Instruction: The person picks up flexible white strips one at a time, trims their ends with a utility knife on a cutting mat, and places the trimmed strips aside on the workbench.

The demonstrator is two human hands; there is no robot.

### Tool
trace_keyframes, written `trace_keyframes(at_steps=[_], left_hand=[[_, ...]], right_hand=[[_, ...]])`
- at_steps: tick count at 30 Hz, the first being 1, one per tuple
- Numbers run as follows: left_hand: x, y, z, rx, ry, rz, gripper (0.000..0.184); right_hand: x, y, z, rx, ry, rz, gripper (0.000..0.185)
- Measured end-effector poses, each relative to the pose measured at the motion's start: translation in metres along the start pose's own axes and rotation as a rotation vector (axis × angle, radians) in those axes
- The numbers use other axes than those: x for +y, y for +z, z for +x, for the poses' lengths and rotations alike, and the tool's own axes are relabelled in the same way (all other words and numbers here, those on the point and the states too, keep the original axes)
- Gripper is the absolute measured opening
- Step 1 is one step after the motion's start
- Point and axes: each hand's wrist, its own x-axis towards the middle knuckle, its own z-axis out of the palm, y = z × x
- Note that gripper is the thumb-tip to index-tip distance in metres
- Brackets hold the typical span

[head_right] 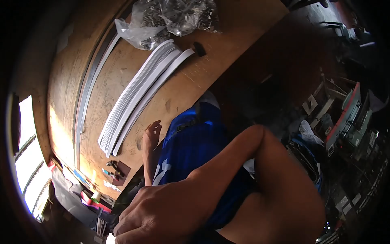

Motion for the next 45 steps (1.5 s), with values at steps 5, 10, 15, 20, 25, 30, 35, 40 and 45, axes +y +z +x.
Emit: trace_keyframes(at_steps=[5,10,15,20,25,30,35,40,45], left_hand=[[0.000,-0.001,0.010,0.053,0.020,0.047,0.026],[0.001,0.003,0.009,0.008,-0.067,0.040,0.027],[-0.002,0.010,0.002,-0.008,-0.081,0.037,0.029],[-0.009,0.017,-0.001,-0.013,-0.131,-0.034,0.028],[-0.024,0.022,0.005,0.027,-0.074,-0.060,0.027],[-0.015,0.011,0.000,0.021,-0.058,-0.004,0.026],[-0.008,0.008,0.015,0.206,0.000,-0.006,0.022],[0.002,-0.013,0.063,0.574,0.212,0.133,0.013],[0.014,-0.026,0.102,0.618,0.305,0.340,0.032]], right_hand=[[0.020,-0.009,-0.003,-0.297,-0.137,-0.426,0.013],[0.016,-0.008,0.003,-0.424,0.055,-0.319,0.020],[0.021,-0.009,-0.015,-0.369,0.137,-0.348,0.027],[0.016,-0.010,0.008,-0.379,0.042,-0.440,0.018],[0.034,-0.001,0.001,-0.267,-0.017,-0.323,0.014],[0.034,0.004,-0.003,-0.195,0.007,-0.250,0.024],[0.004,-0.022,0.013,-0.389,0.161,-0.146,0.031],[-0.015,-0.120,0.010,-0.436,0.338,-0.203,0.028],[0.033,-0.237,-0.044,0.550,0.509,-1.175,0.017]])
